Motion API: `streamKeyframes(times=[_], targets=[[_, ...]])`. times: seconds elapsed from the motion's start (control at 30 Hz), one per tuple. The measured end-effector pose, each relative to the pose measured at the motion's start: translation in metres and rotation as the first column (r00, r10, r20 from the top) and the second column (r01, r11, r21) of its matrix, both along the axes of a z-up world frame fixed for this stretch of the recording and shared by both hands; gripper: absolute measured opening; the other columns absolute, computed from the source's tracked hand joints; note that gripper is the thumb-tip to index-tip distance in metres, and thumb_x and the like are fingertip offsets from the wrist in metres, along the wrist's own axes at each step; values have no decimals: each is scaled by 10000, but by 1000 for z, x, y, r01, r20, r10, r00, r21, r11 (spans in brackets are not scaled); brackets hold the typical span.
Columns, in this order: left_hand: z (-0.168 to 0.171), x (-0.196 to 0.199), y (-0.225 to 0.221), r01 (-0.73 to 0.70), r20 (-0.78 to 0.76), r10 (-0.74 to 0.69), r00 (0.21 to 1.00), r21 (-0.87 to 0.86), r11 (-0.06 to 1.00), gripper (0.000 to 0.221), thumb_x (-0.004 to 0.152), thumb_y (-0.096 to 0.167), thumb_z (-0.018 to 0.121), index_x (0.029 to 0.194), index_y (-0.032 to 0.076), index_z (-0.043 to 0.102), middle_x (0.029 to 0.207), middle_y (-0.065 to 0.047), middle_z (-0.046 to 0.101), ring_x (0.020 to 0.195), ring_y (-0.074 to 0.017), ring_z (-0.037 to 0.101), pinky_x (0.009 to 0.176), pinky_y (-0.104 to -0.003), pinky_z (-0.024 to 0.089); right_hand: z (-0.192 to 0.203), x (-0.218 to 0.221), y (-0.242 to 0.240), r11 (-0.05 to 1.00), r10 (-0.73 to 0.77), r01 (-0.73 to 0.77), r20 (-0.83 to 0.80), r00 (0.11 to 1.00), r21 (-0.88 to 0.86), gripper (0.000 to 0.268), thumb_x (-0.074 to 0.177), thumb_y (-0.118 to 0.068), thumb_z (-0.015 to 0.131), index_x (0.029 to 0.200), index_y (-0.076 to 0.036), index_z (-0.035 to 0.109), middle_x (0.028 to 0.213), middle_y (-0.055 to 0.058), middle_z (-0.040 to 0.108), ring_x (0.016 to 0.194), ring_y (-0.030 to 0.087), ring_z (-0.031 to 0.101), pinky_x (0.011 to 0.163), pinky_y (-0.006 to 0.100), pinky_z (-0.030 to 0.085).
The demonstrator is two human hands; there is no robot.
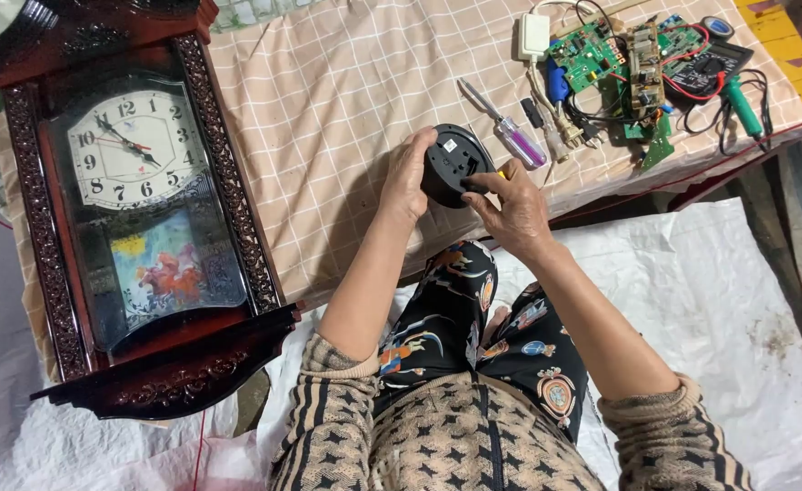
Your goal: Reassembling a small clock mechanism using a screwdriver and manual manipulation of internal components.
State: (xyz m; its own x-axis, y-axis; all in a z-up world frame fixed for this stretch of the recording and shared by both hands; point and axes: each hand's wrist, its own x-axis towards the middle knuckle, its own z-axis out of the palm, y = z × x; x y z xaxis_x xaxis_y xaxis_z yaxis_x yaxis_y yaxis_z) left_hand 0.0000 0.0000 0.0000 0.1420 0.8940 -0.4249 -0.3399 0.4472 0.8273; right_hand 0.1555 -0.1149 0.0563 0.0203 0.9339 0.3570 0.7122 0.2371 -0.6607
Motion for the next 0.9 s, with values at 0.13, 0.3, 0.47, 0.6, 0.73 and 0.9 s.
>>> streamKeyframes(times=[0.13, 0.3, 0.47, 0.6, 0.73, 0.9], targets=[[21, -5, -15, -9, 48, 7, 999, 40, 999, 632, 892, 403, 761, 1431, 110, 607, 1568, -289, 387, 1483, -444, 294, 1166, -695, 174, -8, -6, 3, 1000, 5, -4, -104, 995, 11, 146, 932, -248, 818, 1059, -176, 811, 849, 86, 487, 597, 257, 558, 571, 339, 472], [21, 2, -43, -73, 268, 4, 963, 246, 967, 927, 729, 256, 939, 1485, 43, 449, 1452, -230, 416, 1349, -355, 396, 1154, -549, 362, -22, -2, 9, 988, -1, 42, -261, 965, 150, 124, 991, -183, 766, 1048, -75, 787, 839, 89, 493, 656, 207, 555, 587, 298, 435], [0, 0, -38, 29, 283, -152, 947, 395, 918, 993, 737, 36, 947, 1561, 215, 422, 1288, -76, 656, 1146, -194, 644, 946, -355, 611, -18, -9, 7, 985, 8, 56, -372, 928, 162, 109, 992, -128, 753, 1043, -33, 761, 830, 105, 524, 678, 174, 552, 613, 286, 431], [7, 0, -35, 26, 299, -168, 939, 427, 904, 1110, 637, -32, 980, 1564, 227, 428, 1324, -96, 655, 1165, -199, 650, 968, -347, 618, -13, -13, 4, 984, 20, 62, -450, 893, 166, 115, 1001, -116, 738, 1031, -5, 742, 833, 103, 532, 719, 152, 557, 641, 268, 432], [10, 3, -34, 29, 309, -178, 934, 432, 902, 1136, 612, -36, 991, 1568, 216, 431, 1361, -94, 638, 1183, -196, 638, 1001, -338, 607, -8, -11, 1, 991, 7, 61, -492, 871, 123, 116, 1004, -112, 736, 1031, 1, 736, 851, 97, 532, 750, 129, 539, 677, 265, 449], [9, 3, -34, 23, 325, -190, 926, 454, 891, 1097, 585, -37, 1005, 1522, 207, 491, 1309, -69, 660, 1149, -194, 660, 973, -324, 615, -9, -10, -2, 991, 4, 63, -492, 871, 119, 121, 1010, -119, 732, 1042, -3, 733, 851, 95, 525, 768, 135, 547, 694, 273, 448]])
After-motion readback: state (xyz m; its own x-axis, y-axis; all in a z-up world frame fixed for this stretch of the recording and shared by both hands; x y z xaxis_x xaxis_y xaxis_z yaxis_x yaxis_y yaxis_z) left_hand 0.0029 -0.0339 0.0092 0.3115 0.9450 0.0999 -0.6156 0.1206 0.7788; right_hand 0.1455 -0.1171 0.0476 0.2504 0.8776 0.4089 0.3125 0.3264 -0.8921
